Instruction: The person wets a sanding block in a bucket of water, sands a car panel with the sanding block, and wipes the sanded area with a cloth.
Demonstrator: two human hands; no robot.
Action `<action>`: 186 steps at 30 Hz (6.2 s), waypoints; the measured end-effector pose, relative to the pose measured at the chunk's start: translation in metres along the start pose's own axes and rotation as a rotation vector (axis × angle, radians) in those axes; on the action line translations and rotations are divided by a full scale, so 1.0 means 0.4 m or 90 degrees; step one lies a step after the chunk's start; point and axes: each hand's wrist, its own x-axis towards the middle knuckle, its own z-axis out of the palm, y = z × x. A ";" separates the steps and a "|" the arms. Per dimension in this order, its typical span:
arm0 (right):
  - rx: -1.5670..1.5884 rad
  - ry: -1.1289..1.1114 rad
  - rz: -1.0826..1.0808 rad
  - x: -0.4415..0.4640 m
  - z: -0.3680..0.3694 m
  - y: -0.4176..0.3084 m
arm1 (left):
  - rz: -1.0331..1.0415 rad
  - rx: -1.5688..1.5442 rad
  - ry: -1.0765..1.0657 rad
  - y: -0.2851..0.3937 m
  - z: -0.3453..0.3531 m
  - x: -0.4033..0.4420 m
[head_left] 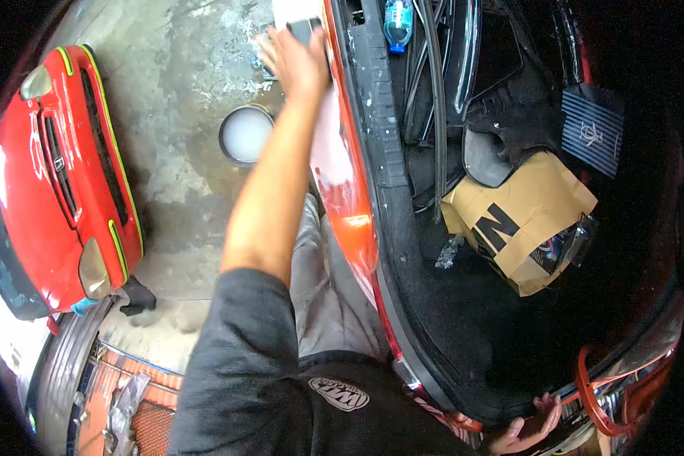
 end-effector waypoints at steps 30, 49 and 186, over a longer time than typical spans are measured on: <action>-0.098 -0.074 0.063 -0.015 -0.024 -0.030 | -0.091 0.039 -0.086 0.097 0.025 0.245; -0.221 -0.206 0.071 -0.032 -0.060 0.025 | -0.028 -0.086 -0.066 0.089 0.076 0.363; -0.016 0.090 -0.063 0.555 1.525 -0.602 | 0.074 0.077 -0.290 0.020 0.189 0.721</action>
